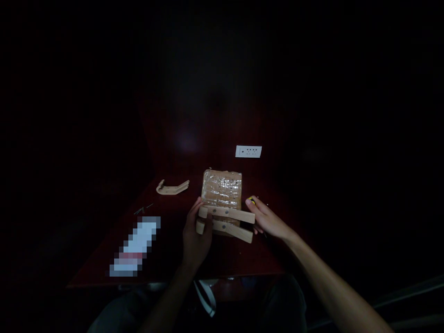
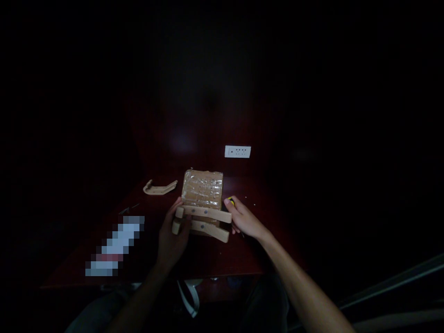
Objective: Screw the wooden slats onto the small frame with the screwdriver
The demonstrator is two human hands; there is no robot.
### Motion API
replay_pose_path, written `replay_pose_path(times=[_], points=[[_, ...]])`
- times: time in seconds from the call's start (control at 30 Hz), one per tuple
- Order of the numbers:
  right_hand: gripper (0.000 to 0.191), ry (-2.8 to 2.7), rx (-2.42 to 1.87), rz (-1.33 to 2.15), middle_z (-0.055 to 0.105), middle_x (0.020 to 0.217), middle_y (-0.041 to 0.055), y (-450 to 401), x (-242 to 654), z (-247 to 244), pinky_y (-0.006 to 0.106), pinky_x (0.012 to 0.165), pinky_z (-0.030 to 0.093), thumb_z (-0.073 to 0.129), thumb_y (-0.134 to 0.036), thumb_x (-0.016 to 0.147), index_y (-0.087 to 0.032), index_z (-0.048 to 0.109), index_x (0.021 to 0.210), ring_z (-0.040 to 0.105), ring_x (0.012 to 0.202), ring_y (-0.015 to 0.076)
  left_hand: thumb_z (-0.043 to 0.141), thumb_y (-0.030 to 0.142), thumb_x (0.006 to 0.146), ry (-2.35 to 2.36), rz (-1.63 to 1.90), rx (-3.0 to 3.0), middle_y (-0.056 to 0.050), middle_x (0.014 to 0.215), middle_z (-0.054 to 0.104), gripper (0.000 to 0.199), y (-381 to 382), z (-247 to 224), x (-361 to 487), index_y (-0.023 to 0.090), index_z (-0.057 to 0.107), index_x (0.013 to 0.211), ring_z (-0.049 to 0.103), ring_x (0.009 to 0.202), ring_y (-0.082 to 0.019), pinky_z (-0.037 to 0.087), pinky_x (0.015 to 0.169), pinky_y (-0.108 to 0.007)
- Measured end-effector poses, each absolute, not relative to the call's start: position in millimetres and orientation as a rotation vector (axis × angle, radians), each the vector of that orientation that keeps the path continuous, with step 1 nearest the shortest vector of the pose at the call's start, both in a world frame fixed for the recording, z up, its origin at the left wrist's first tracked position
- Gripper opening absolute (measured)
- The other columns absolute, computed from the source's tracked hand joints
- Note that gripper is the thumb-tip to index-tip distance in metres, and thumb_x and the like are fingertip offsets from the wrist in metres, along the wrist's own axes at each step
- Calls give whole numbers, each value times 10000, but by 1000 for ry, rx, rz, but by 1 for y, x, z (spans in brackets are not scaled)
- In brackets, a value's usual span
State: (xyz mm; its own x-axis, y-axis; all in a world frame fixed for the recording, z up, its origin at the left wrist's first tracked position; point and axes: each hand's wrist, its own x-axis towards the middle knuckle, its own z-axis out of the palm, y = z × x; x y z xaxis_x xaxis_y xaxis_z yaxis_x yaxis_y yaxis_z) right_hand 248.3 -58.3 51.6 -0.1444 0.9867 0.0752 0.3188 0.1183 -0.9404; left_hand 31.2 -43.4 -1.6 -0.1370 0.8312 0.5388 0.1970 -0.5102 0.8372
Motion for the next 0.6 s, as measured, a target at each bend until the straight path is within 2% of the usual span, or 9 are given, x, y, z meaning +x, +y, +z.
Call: replay_pose_path(times=[0.2,0.43,0.6], points=[[402,-1497,-1260,1158,388,427,-137,-54,249,49,179,343,302,385,-632,942,-234,393,880,332,303,69,576,330,937,1111,1684,1722,-102,1479,463,432,-40,-5,33,215,481,1342,430,1370,-248,332,1165,-428],[414,-1511,-1305,1121,420,421,-117,-55,250,49,179,332,250,367,-646,940,-236,400,891,372,312,83,577,358,934,1124,1674,1706,-108,1467,477,431,-41,-4,35,213,498,1332,441,1362,-259,346,1155,-427],[420,-1491,-1323,1155,419,432,-114,-61,245,41,187,336,323,367,-651,940,-235,418,930,371,311,83,572,391,929,1151,1611,1653,-88,1413,547,409,-36,-1,29,218,556,1299,505,1311,-246,386,1126,-394]])
